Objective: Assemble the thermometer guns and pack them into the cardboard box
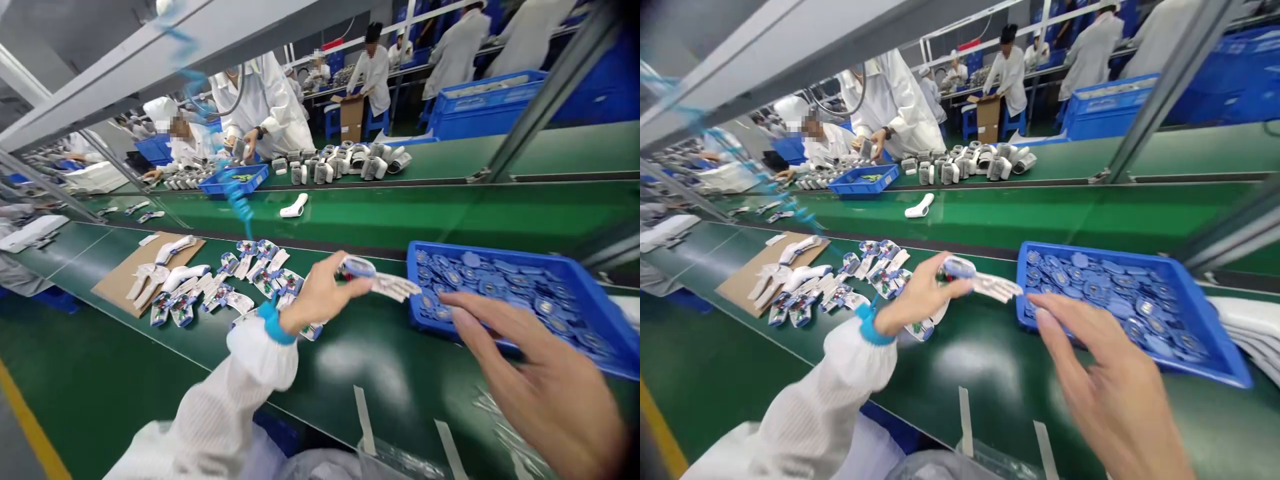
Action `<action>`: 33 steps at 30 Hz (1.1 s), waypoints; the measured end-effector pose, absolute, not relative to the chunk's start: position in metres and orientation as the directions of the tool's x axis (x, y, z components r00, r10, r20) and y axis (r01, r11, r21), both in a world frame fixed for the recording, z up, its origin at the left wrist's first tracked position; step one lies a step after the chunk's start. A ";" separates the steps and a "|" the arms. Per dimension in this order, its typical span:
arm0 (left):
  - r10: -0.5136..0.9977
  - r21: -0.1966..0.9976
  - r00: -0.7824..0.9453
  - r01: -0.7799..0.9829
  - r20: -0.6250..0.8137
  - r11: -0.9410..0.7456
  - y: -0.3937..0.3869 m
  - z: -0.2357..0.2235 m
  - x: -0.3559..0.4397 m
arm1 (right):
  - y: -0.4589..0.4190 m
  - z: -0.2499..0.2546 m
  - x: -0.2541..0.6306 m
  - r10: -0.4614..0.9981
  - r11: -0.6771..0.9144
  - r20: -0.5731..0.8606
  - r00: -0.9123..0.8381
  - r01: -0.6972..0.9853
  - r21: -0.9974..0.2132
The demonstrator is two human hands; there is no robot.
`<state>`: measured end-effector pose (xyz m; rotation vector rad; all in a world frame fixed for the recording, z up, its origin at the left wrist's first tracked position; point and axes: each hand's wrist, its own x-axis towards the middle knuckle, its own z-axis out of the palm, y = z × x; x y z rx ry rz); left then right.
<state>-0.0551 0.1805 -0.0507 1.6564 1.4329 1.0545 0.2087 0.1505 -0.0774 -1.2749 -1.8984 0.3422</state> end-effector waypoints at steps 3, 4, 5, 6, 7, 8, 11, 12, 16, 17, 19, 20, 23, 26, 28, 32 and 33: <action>0.972 0.877 0.168 0.425 0.167 -0.224 0.129 -0.060 -0.026 | 0.148 -0.064 0.190 0.853 0.513 0.452 -0.261 0.580 -0.633; 0.969 0.868 0.188 0.439 0.162 -0.231 0.118 -0.064 -0.017 | 0.143 -0.063 0.187 0.854 0.516 0.429 -0.293 0.576 -0.634; 0.966 0.856 0.208 0.459 0.154 -0.236 0.111 -0.068 -0.009 | 0.137 -0.062 0.186 0.855 0.517 0.411 -0.318 0.584 -0.625; 0.964 0.842 0.223 0.484 0.144 -0.237 0.106 -0.073 -0.002 | 0.130 -0.062 0.188 0.851 0.523 0.402 -0.337 0.599 -0.606; 0.966 0.829 0.225 0.512 0.126 -0.227 0.103 -0.078 0.003 | 0.122 -0.062 0.192 0.847 0.530 0.404 -0.346 0.619 -0.579; 0.973 0.818 0.209 0.540 0.098 -0.198 0.101 -0.083 0.007 | 0.115 -0.061 0.198 0.841 0.535 0.416 -0.345 0.640 -0.551; 0.995 0.868 0.090 0.496 -0.051 0.000 0.101 -0.100 0.015 | 0.100 -0.062 0.219 0.856 0.482 0.453 -0.248 0.698 -0.529; 0.990 0.906 0.081 0.417 -0.117 0.073 0.101 -0.106 0.017 | 0.098 -0.065 0.225 0.874 0.442 0.443 -0.202 0.709 -0.549; 0.957 0.960 0.194 0.221 -0.215 0.171 0.100 -0.115 0.028 | 0.105 -0.090 0.230 0.950 0.308 0.256 -0.176 0.644 -0.700; 0.960 0.954 0.202 0.268 -0.194 0.136 0.099 -0.114 0.031 | 0.106 -0.097 0.227 0.959 0.283 0.202 -0.200 0.614 -0.737; 0.970 0.910 0.203 0.413 -0.137 0.042 0.096 -0.111 0.036 | 0.107 -0.104 0.219 0.964 0.254 0.148 -0.223 0.590 -0.766; 0.971 0.879 0.212 0.476 -0.112 -0.002 0.095 -0.109 0.037 | 0.106 -0.104 0.216 0.964 0.254 0.145 -0.224 0.605 -0.755; 0.964 0.810 0.247 0.583 -0.093 -0.071 0.093 -0.107 0.037 | 0.100 -0.090 0.213 0.957 0.290 0.213 -0.198 0.696 -0.657; 0.969 0.830 0.183 0.557 -0.165 0.036 0.094 -0.110 0.033 | 0.096 -0.079 0.232 0.950 0.247 0.301 -0.080 0.782 -0.572; 0.954 0.899 0.153 0.400 -0.256 0.177 0.095 -0.113 0.031 | 0.095 -0.089 0.253 0.953 0.168 0.303 -0.013 0.854 -0.493; 0.855 0.889 0.261 0.029 -0.448 0.457 0.100 -0.118 0.032 | 0.087 -0.139 0.283 0.966 0.129 0.256 -0.037 0.928 -0.350; 0.843 0.872 0.269 -0.018 -0.466 0.488 0.100 -0.118 0.032 | 0.083 -0.148 0.287 0.965 0.130 0.260 -0.041 0.933 -0.336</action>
